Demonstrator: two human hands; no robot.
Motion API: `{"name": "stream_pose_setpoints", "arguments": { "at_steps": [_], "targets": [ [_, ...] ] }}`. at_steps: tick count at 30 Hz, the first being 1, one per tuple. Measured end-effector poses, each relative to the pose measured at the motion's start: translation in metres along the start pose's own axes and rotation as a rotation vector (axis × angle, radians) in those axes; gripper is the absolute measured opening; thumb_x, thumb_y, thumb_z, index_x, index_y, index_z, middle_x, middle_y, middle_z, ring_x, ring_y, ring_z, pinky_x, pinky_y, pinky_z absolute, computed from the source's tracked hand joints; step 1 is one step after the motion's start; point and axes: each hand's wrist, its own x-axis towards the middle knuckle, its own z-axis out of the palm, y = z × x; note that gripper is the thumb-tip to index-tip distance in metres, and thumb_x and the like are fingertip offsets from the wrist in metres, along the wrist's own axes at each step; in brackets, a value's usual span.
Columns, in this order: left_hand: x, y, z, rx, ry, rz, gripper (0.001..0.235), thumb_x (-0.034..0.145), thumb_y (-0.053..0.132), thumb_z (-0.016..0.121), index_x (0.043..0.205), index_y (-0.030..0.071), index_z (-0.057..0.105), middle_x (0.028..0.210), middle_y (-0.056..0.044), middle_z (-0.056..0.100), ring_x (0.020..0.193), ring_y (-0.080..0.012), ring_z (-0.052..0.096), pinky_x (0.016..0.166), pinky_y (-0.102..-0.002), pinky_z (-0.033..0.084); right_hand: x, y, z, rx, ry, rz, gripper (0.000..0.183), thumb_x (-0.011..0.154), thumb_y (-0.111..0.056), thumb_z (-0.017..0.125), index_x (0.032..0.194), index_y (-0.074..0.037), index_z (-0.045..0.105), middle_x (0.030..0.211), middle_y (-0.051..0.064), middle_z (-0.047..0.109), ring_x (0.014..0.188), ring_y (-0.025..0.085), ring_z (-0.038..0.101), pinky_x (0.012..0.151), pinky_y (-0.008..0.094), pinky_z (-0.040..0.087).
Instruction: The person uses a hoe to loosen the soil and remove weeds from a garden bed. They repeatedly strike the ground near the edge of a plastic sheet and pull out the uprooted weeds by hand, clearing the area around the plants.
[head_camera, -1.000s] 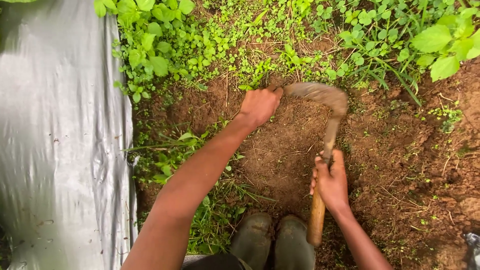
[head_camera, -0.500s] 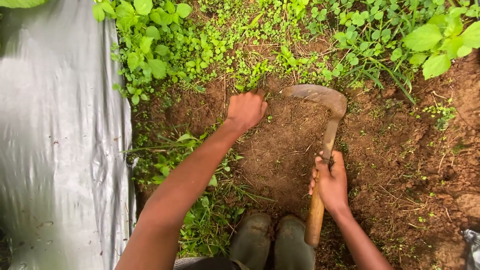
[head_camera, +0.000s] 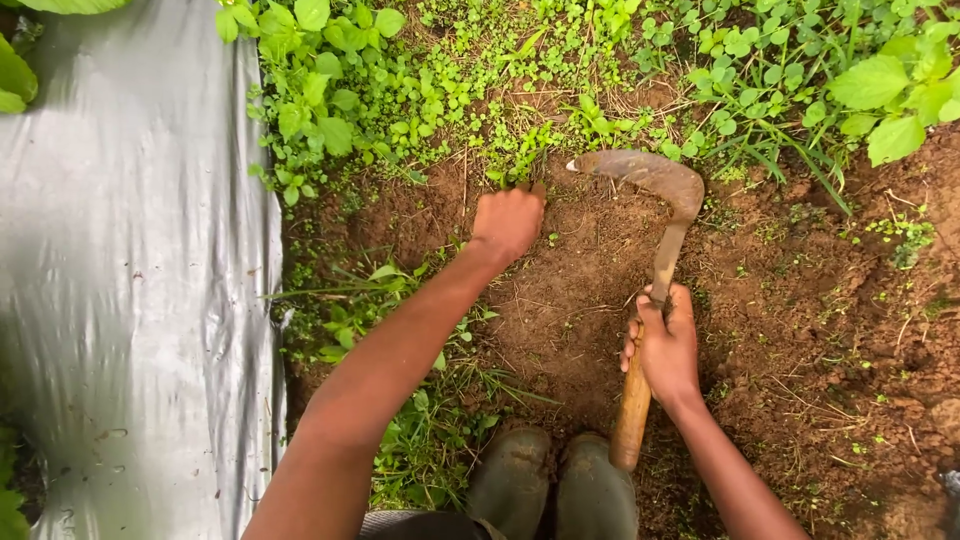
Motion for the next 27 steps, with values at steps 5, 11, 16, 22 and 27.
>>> {"name": "stream_pose_setpoints", "arguments": {
  "at_steps": [5, 11, 16, 22, 27],
  "targets": [
    [0.000, -0.004, -0.009, -0.022, 0.009, -0.001, 0.024, 0.102, 0.019, 0.055, 0.113, 0.006, 0.072, 0.095, -0.016, 0.076, 0.072, -0.0254, 0.076, 0.065, -0.042, 0.064, 0.005, 0.004, -0.007, -0.012, -0.049, 0.050, 0.020, 0.106, -0.007, 0.039, 0.124, 0.001, 0.040, 0.066, 0.007, 0.045, 0.044, 0.018, 0.049, 0.029, 0.036, 0.048],
    [-0.002, -0.008, 0.001, -0.044, 0.079, 0.039, 0.024, 0.101, 0.018, 0.056, 0.118, 0.009, 0.071, 0.103, -0.012, 0.076, 0.079, -0.0249, 0.077, 0.069, -0.044, 0.064, -0.003, 0.002, 0.005, -0.037, -0.020, 0.092, 0.023, 0.107, -0.011, 0.038, 0.128, -0.002, 0.041, 0.068, 0.006, 0.048, 0.046, 0.018, 0.048, 0.032, 0.035, 0.048],
    [-0.001, -0.011, 0.005, -0.061, 0.089, 0.035, 0.025, 0.101, 0.018, 0.054, 0.117, 0.010, 0.071, 0.102, -0.012, 0.076, 0.079, -0.0262, 0.077, 0.070, -0.046, 0.064, -0.001, 0.002, 0.008, -0.052, -0.043, 0.102, 0.022, 0.106, -0.010, 0.039, 0.126, -0.002, 0.043, 0.068, 0.005, 0.047, 0.046, 0.017, 0.049, 0.032, 0.035, 0.049],
    [-0.004, -0.012, 0.002, -0.023, 0.079, 0.021, 0.026, 0.100, 0.019, 0.055, 0.116, 0.009, 0.072, 0.099, -0.013, 0.077, 0.077, -0.0262, 0.076, 0.069, -0.047, 0.064, -0.003, -0.011, 0.006, -0.043, -0.103, 0.126, 0.024, 0.105, -0.010, 0.039, 0.128, -0.002, 0.042, 0.068, 0.004, 0.046, 0.045, 0.017, 0.048, 0.031, 0.036, 0.049],
    [-0.007, -0.013, 0.002, -0.035, 0.129, 0.062, 0.021, 0.099, 0.017, 0.055, 0.108, 0.009, 0.073, 0.093, -0.011, 0.076, 0.073, -0.0252, 0.076, 0.064, -0.044, 0.063, 0.002, -0.014, 0.007, -0.039, -0.051, 0.063, 0.024, 0.106, -0.010, 0.037, 0.129, -0.002, 0.038, 0.071, 0.004, 0.046, 0.049, 0.015, 0.047, 0.035, 0.034, 0.049]
  ]
}}
